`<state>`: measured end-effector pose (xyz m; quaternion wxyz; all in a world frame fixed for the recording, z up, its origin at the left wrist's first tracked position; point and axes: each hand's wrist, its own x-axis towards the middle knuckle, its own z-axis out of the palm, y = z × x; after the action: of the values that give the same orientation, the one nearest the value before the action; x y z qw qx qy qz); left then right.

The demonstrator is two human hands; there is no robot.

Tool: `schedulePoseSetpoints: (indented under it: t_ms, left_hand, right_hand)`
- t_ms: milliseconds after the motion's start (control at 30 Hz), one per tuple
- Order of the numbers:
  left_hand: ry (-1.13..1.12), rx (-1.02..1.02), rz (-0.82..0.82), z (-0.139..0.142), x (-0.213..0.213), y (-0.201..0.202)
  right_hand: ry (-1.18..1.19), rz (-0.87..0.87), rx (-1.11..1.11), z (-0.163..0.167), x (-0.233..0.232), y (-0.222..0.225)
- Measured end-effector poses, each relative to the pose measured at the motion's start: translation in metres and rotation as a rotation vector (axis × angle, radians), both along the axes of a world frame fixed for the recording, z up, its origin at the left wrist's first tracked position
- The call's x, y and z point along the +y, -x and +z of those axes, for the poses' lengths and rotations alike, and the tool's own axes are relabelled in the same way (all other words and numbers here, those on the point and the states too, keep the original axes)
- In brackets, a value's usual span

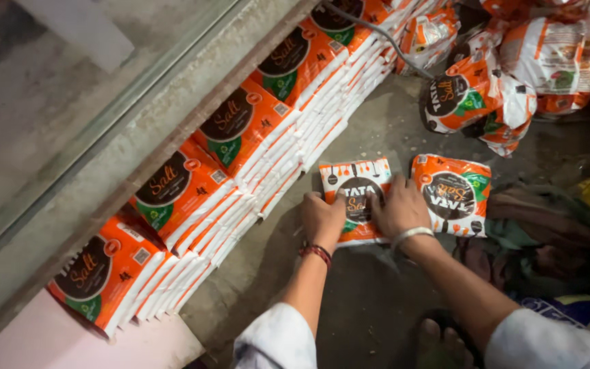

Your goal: The person repeatedly picks up small orange and white salt packets from a pile on the floor, smooths them, and stacks them neatly on a low shelf. The person uses a small metal tool to press or mark the packets before placing them in the stack.

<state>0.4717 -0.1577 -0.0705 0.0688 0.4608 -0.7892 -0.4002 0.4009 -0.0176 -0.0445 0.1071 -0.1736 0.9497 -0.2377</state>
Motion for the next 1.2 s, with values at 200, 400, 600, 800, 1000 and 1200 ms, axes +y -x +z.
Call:
schedulePoseSetpoints:
  t_ms: [200, 400, 600, 800, 1000, 1200]
  left_hand:
    - [-0.449, 0.149, 0.139, -0.007, -0.014, 0.017]
    - [-0.397, 0.532, 0.079, 0.007, 0.004, 0.001]
    - [-0.434, 0.773, 0.265, 0.088, 0.009, -0.032]
    - [-0.266, 0.937, 0.345, 0.178, -0.019, -0.071]
    - [-0.264, 1.388, 0.52, 0.224, -0.11, -0.11]
    - [-0.502, 1.353, 0.51, 0.197, -0.178, -0.164]
  right_hand:
    - [0.114, -0.018, -0.11, -0.026, 0.003, 0.037]
    - [0.571, -0.164, -0.555, -0.017, 0.015, 0.033]
    - [0.826, 0.0, -0.645, 0.046, -0.005, 0.027]
    - [1.004, 0.538, -0.662, 0.146, -0.044, -0.007]
    - [0.965, 0.85, -0.424, 0.175, -0.142, -0.01]
    - [0.737, 0.965, 0.033, 0.134, -0.255, -0.031]
